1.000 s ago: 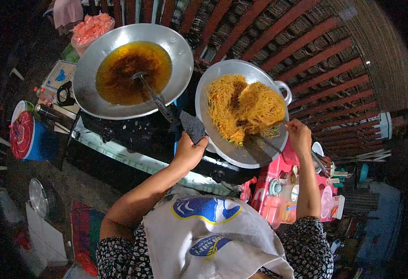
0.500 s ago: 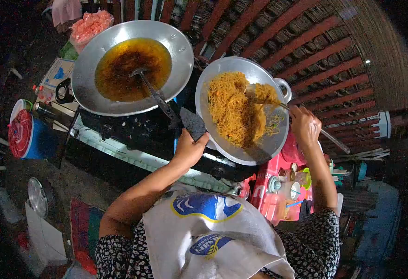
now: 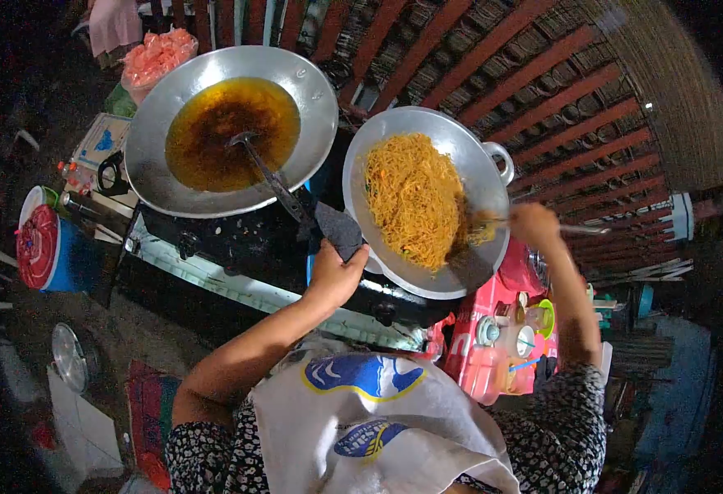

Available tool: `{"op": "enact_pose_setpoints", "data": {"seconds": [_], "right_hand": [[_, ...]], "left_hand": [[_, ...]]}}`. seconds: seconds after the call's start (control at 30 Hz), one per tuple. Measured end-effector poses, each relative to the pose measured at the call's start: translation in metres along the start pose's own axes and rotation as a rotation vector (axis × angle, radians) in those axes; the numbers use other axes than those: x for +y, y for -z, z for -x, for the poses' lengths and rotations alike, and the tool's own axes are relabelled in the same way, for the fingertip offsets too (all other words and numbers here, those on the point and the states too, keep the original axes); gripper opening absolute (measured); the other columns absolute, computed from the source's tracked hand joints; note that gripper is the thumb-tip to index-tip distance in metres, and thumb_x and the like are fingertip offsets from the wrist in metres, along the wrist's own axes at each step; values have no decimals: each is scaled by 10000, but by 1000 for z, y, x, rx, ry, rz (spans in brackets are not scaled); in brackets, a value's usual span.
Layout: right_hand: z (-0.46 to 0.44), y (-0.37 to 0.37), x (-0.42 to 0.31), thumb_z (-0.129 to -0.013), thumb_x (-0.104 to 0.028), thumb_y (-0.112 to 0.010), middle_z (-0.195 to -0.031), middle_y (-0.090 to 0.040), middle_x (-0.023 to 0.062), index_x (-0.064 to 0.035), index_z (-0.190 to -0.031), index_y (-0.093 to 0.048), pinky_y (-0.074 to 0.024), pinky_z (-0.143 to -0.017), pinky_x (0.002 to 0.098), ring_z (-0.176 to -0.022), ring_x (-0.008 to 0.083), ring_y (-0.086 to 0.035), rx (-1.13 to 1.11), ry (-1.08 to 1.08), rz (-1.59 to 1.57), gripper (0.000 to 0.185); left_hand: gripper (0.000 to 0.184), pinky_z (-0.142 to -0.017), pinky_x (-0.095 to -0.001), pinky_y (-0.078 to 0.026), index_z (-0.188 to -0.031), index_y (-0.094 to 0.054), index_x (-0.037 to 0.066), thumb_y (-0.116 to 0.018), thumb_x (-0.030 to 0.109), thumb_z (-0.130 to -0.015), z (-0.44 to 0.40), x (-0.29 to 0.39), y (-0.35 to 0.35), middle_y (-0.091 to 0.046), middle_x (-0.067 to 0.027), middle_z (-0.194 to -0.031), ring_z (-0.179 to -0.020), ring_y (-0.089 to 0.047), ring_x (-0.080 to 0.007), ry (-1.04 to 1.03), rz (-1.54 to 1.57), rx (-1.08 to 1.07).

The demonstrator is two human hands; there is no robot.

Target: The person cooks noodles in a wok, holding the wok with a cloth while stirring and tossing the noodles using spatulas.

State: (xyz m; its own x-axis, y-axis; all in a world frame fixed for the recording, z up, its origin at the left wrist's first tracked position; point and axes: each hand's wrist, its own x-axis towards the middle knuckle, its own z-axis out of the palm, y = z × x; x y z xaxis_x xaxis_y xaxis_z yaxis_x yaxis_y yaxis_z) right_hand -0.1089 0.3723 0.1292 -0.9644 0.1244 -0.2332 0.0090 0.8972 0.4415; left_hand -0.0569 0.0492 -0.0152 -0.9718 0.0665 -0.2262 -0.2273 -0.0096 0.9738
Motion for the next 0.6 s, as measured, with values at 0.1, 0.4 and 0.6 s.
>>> {"op": "enact_pose_setpoints", "data": {"seconds": [0.1,0.4,0.6], "right_hand": [[-21,-72,-44,-737,-263,-620,-696,-618,90,-109,-832,-634,-461,-587,352,-643,225,-599,151,228,-612,181],[7,-54,-27,-753,-109,-638,-626,-578,2,-17,-770,-622,-388,-508,228,-561,64,-497,120,143,-1082,95],[18,-16,7,-727,-184,-652,-683,-618,104,-57,-807,-630,-451,-588,319,-638,188,-598,185,71,-683,151]], "left_hand": [[455,-834,-348,-399,-1078,-424,-51,-577,238,-763,2,2,1,-555,-196,-1001,-960,-532,-310,2,-64,-6],[442,-817,-343,-408,-1071,-440,-48,-581,234,-762,3,13,6,-557,-185,-1006,-948,-542,-285,7,-19,-39],[419,-808,-343,-412,-1062,-448,-34,-577,234,-766,4,11,6,-565,-170,-1000,-936,-548,-278,15,-43,-46]]}}
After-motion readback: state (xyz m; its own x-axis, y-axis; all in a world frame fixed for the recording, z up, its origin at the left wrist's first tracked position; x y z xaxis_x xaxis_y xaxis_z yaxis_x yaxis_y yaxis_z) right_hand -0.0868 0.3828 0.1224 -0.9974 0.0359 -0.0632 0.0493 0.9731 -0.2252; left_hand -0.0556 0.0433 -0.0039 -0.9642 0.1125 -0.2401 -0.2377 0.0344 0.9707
